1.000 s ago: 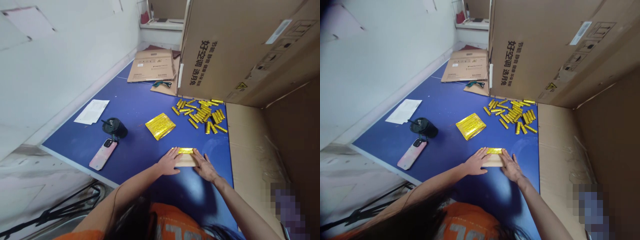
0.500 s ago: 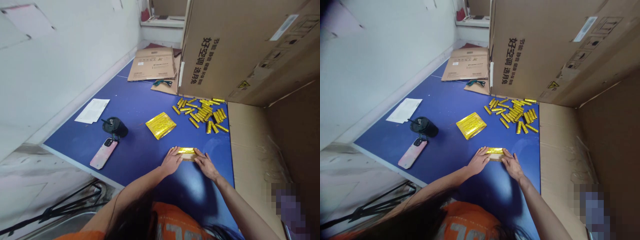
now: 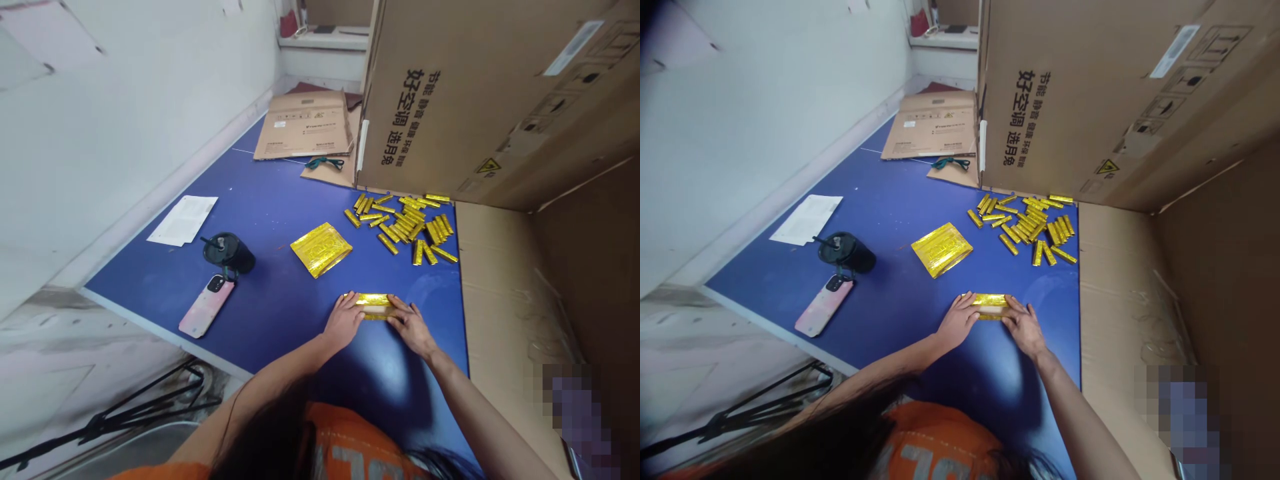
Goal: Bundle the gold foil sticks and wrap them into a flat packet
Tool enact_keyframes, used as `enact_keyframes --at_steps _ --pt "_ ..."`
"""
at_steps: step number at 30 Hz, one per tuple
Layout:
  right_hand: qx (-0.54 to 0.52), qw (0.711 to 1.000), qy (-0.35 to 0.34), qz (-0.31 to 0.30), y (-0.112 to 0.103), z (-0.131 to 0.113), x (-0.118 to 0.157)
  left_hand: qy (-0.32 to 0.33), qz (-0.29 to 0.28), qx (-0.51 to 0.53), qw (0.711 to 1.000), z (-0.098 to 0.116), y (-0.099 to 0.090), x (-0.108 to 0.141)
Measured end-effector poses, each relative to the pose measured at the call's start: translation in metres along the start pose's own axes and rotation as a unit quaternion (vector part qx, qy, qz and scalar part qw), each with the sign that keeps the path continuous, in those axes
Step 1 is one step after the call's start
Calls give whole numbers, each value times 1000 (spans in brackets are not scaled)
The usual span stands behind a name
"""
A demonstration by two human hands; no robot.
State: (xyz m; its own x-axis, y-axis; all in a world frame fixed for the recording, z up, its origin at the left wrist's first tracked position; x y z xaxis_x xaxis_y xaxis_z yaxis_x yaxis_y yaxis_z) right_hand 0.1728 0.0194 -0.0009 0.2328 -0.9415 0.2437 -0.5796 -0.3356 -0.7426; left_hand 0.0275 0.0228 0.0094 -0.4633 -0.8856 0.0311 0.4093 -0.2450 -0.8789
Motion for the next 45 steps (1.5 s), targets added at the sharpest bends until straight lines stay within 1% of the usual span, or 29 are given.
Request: enact_keyframes --at_steps 4,12,19,24,28,33,41,45 --pt "14 999 1 40 -6 -2 -3 -12 22 -20 999 -1 3 -1" --pt "45 996 13 79 -13 -4 -14 -11 41 -42 998 -3 8 -2" --pt "89 993 9 80 -11 -13 -10 -4 40 -54 998 -6 13 -2" --pt "109 992 3 70 -10 -17 -8 0 38 -63 997 -4 11 0" --pt "116 991 7 72 -11 -17 -9 20 30 -86 996 -1 9 1" --pt "123 989 10 77 -11 -16 -11 51 14 -128 990 2 10 4" --pt "129 988 6 79 -12 -20 -10 62 25 -156 985 11 8 8" --pt "127 989 5 77 -12 -21 -9 76 22 -166 983 15 9 11"
Point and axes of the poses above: each hand's wrist, its own x-axis away from the middle knuckle, its own y-axis out of the palm, z = x × y, the point moved 9 cm from there along -x, towards the middle knuckle, and after that the axes turned 5 degrees about -x, right-handed, at the moved point
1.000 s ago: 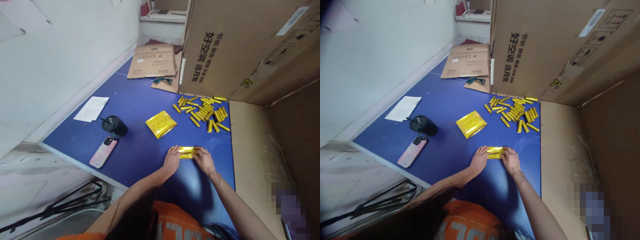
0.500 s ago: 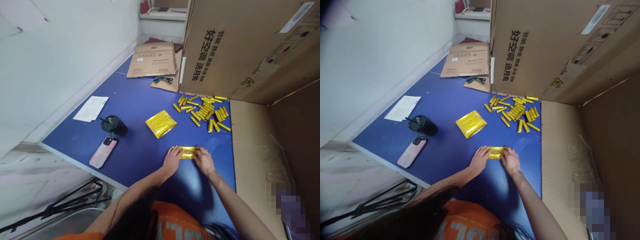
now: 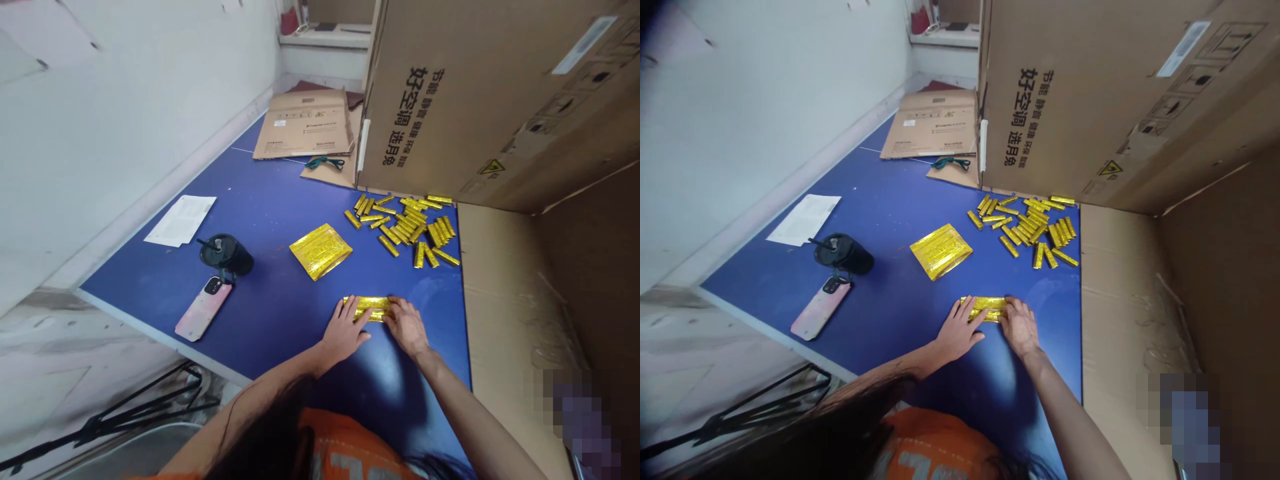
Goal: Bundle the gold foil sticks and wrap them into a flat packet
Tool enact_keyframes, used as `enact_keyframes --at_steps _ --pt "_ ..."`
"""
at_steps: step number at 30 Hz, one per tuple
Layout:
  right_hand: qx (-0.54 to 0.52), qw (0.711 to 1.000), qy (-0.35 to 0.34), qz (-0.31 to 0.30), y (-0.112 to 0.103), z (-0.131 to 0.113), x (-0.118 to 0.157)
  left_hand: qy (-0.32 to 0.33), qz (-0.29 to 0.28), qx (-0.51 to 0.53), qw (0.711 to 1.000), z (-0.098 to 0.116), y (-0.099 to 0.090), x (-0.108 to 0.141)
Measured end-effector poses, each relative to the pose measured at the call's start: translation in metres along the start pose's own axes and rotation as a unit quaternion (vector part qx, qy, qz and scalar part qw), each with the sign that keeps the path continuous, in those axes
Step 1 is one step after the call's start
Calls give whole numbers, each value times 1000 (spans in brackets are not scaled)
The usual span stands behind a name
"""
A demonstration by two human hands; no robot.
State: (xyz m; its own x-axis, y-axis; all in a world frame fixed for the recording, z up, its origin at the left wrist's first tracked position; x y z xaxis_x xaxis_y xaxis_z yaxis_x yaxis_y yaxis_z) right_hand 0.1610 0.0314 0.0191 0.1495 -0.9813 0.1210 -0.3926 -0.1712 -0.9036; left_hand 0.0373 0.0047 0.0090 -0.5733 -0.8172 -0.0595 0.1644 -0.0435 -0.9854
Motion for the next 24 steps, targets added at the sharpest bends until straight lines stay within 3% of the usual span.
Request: enact_keyframes --at_steps 24 --pt "3 998 12 54 5 7 5 20 -20 -5 1000 3 3 3"
Point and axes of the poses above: each hand's wrist, its own x-axis away from the middle knuckle, its own y-axis out of the palm, z = x × y, the point moved 9 cm from there along -x, towards the middle knuckle, and after that the axes turned 5 degrees about -x, right-handed, at the moved point
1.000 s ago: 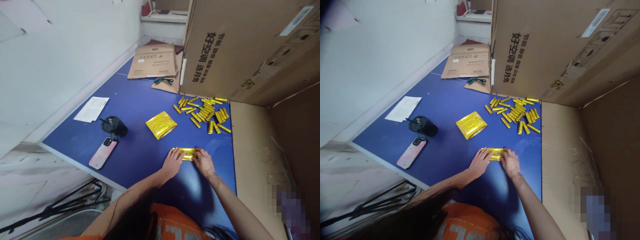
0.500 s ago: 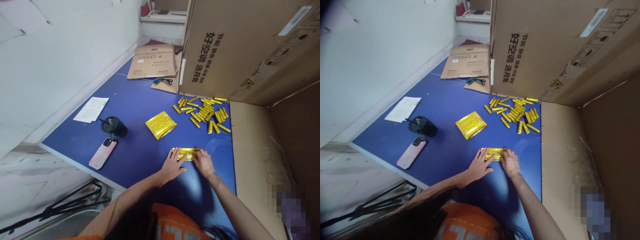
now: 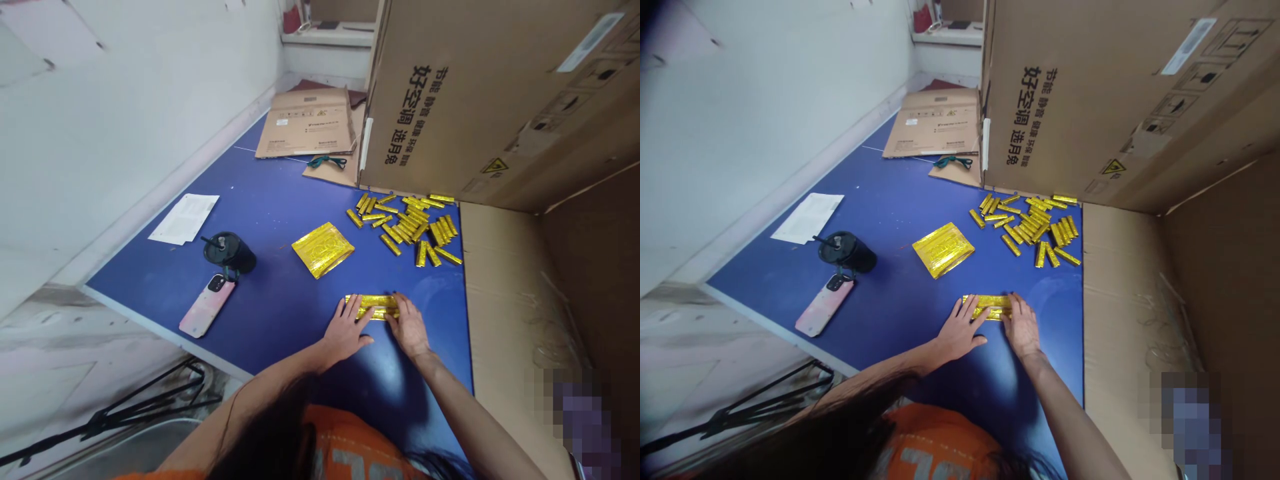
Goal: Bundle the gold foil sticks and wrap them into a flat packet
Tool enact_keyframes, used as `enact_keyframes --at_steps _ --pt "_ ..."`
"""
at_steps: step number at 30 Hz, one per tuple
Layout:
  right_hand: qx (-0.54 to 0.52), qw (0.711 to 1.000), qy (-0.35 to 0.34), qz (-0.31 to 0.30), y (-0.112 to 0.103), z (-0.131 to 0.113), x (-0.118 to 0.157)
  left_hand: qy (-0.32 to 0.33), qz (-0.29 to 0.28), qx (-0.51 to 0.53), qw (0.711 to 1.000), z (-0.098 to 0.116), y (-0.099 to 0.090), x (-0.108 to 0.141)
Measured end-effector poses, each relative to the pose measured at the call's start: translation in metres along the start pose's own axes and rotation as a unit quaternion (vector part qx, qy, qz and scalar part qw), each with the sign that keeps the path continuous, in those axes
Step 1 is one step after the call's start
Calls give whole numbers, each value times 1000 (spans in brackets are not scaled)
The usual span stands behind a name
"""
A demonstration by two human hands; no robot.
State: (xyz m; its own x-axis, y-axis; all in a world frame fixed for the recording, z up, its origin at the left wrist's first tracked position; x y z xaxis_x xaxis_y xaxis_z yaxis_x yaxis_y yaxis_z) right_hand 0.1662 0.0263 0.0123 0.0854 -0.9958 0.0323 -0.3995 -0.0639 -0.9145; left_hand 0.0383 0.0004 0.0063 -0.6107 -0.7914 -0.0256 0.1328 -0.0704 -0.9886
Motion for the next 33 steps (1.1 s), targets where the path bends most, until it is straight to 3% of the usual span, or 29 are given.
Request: enact_keyframes --at_steps 16,33 --pt "108 993 -19 -41 16 4 15 -15 -2 -52 999 0 6 1" --pt "72 997 -20 15 6 7 9 -47 -7 -61 997 1 5 6"
Point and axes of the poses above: each hand's wrist, its own x-axis away from the middle knuckle, its own y-axis out of the palm, z = x × y, the point moved 9 cm from there along -x, towards the middle knuckle, and after that the axes turned 5 degrees about -x, right-handed, at the moved point
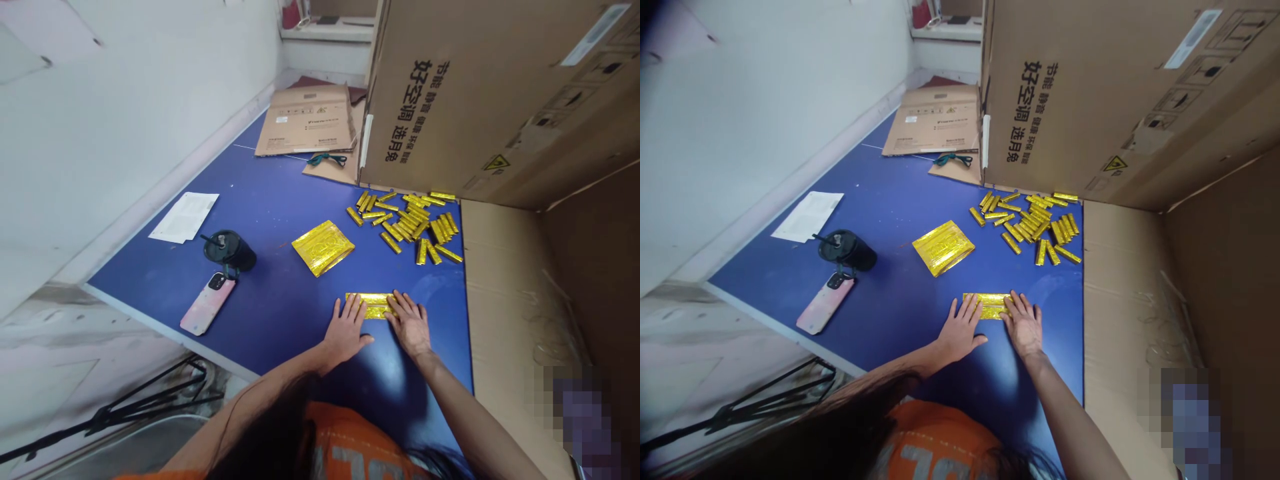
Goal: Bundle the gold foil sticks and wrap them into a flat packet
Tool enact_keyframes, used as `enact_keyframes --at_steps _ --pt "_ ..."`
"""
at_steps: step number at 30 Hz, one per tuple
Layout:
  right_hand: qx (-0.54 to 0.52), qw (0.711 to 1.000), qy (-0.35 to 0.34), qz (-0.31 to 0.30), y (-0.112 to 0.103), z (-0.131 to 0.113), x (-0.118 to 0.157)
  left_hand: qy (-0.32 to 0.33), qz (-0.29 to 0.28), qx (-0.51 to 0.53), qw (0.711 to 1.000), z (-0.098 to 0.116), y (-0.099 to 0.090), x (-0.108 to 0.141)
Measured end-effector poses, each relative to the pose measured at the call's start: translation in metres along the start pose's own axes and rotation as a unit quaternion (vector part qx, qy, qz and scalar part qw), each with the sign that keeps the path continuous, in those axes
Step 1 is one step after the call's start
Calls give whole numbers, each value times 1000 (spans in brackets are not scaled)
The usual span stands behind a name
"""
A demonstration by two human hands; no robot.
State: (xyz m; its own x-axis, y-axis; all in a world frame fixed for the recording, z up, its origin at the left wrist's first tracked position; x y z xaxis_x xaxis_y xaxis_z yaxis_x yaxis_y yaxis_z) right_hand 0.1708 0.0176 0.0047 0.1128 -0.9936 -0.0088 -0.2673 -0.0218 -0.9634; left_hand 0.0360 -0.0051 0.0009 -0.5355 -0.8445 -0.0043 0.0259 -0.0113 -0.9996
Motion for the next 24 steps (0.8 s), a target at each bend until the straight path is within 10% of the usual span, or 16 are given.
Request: enact_keyframes --at_steps 24 --pt "6 1000 1 15 -1 -3 -1 44 -23 3 999 7 -11 19"
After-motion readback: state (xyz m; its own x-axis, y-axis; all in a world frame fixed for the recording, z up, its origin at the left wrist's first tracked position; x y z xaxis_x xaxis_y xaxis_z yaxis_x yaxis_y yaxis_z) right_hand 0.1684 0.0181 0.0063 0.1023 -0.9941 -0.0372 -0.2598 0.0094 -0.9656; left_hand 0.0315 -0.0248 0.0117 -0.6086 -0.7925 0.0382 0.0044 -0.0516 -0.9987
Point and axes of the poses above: each hand's wrist, its own x-axis away from the middle knuckle, its own y-axis out of the palm, z = x × y, the point moved 9 cm from there along -x, towards the middle knuckle, and after that the axes turned 5 degrees about -x, right-handed, at the moved point
